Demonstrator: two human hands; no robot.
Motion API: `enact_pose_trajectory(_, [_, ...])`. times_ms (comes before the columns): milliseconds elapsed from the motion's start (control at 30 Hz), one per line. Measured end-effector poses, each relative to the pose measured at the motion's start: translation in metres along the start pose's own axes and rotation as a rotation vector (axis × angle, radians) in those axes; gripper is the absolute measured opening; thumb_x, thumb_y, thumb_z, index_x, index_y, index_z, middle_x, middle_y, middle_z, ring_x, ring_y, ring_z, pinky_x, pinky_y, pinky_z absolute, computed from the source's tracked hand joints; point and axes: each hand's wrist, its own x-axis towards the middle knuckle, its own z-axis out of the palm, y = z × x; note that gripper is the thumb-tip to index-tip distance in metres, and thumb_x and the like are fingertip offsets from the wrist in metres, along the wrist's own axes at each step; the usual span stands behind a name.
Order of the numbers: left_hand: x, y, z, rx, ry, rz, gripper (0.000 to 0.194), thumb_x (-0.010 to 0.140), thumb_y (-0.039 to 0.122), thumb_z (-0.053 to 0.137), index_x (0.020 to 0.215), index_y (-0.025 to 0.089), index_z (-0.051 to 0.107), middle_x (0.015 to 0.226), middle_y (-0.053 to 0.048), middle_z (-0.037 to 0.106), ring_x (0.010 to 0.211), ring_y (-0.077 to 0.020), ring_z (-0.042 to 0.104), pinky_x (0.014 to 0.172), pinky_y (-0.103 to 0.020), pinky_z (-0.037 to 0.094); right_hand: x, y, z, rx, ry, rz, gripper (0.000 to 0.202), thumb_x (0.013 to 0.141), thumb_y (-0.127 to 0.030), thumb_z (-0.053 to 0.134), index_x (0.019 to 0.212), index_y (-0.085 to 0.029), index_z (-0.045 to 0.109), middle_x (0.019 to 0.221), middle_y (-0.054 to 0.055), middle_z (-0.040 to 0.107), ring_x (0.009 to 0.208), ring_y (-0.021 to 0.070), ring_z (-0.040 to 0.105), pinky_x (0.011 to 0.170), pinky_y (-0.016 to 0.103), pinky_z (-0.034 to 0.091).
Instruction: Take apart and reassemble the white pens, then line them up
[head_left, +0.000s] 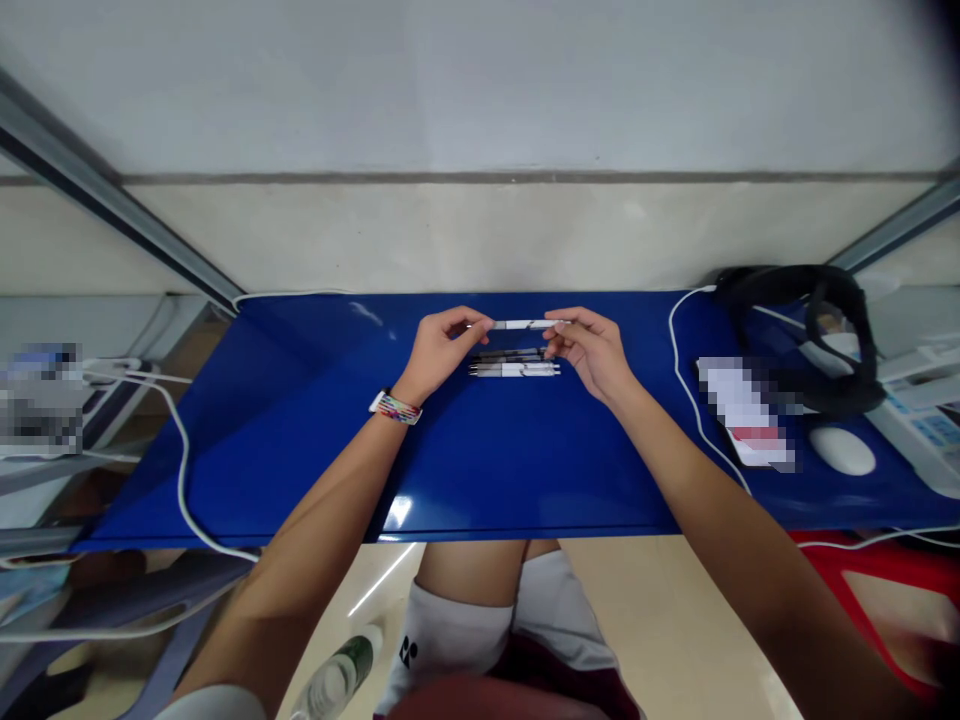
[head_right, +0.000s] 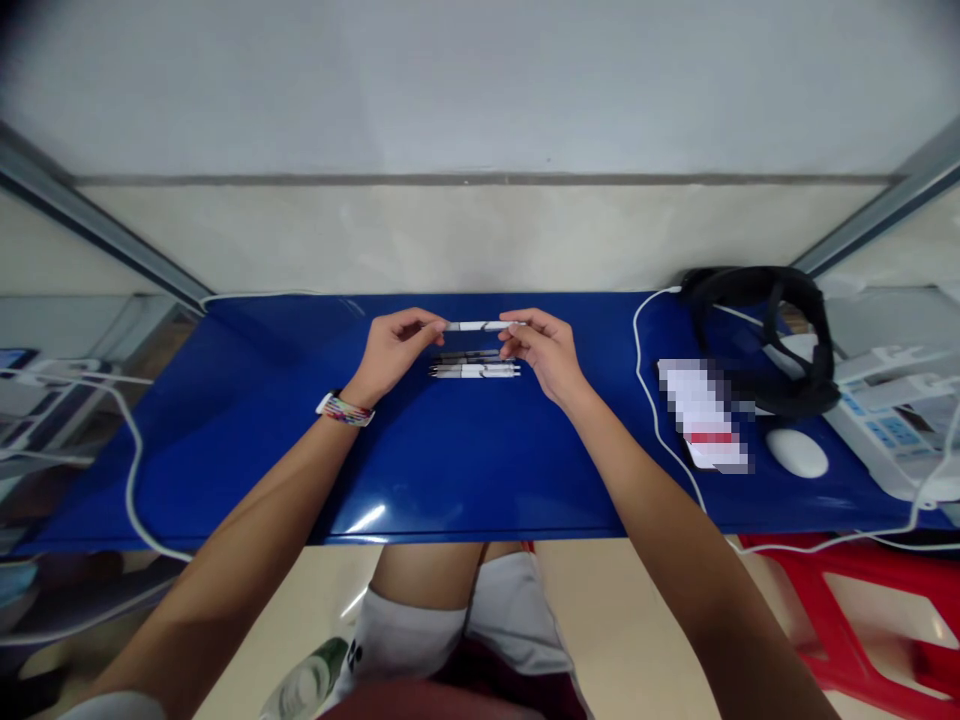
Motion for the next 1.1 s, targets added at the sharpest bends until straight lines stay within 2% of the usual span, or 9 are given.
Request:
enact_pose_trajectory(200, [0.002,0.008,0.001,-0.093,0.025,0.039,0.023,0.091,0.041,0.09,0.102,0.022,0.088,0.103,-0.008,0.087,0.093,-0.0214,0.079,0.087,-0.035,0.062,0.0,-0.007,0.003,0.117,0.006,0.092,0.017,0.082,-0.028,0.086,0.098,-0.021,0.083,0.077,0.002,0.075,0.064,0.0139,0.064,0.065,0.031,0.059])
enact_pose_trajectory(333, [0.002,0.004,0.002,-0.133,0.048,0.014,0.025,0.087,0.04,0.093,0.103,0.021,0.087,0.11,-0.009,0.087,0.1,-0.0237,0.08,0.094,-0.039,0.063,-0.002,-0.012,0.007,0.273,-0.065,0.206,0.025,0.089,-0.033,0.08,0.112,-0.023,0.081,0.076,-0.002,0.068,0.064,0.0128,0.059,0.063,0.028,0.056])
enact_pose_trajectory(467, [0.003,-0.001,0.002,-0.15,0.086,0.012,0.025,0.086,0.039,0.093,0.104,0.022,0.087,0.111,-0.009,0.087,0.102,-0.024,0.08,0.096,-0.04,0.063,-0.003,-0.014,0.007,0.385,-0.111,0.277,0.031,0.097,-0.041,0.073,0.121,-0.022,0.079,0.087,0.001,0.072,0.069,0.0136,0.061,0.064,0.027,0.058])
enact_pose_trajectory(667, [0.005,-0.004,0.001,-0.245,0.09,-0.013,0.035,0.084,0.039,0.096,0.113,0.023,0.083,0.094,-0.004,0.082,0.086,-0.0183,0.077,0.083,-0.033,0.063,-0.002,-0.012,0.003,0.367,-0.105,0.313,0.024,0.101,-0.037,0.07,0.12,-0.024,0.078,0.093,0.003,0.075,0.074,0.0149,0.065,0.065,0.027,0.059])
enact_pose_trajectory(800, [0.004,-0.007,0.003,-0.31,0.077,-0.038,0.03,0.084,0.037,0.096,0.106,0.022,0.082,0.083,-0.002,0.078,0.076,-0.0152,0.075,0.075,-0.029,0.062,0.001,-0.009,0.002,0.398,-0.083,0.286,0.024,0.1,-0.039,0.076,0.119,-0.024,0.078,0.092,0.002,0.075,0.072,0.0126,0.065,0.065,0.024,0.06])
enact_pose_trajectory(967, [0.003,-0.01,0.01,-0.359,0.067,-0.069,0.029,0.084,0.037,0.095,0.105,0.022,0.082,0.085,-0.002,0.08,0.077,-0.0151,0.078,0.073,-0.028,0.062,0.003,-0.007,0.001,0.381,-0.047,0.241,0.021,0.096,-0.04,0.083,0.111,-0.026,0.078,0.087,-0.001,0.075,0.068,0.0102,0.063,0.065,0.022,0.06])
enact_pose_trajectory(1100, [0.002,-0.01,0.012,-0.341,0.085,-0.09,0.03,0.083,0.039,0.096,0.104,0.023,0.082,0.086,-0.002,0.08,0.077,-0.0155,0.078,0.073,-0.029,0.063,0.002,-0.008,0.002,0.274,-0.008,0.207,0.027,0.098,-0.047,0.078,0.115,-0.026,0.077,0.09,0.001,0.074,0.074,0.0136,0.066,0.068,0.027,0.063])
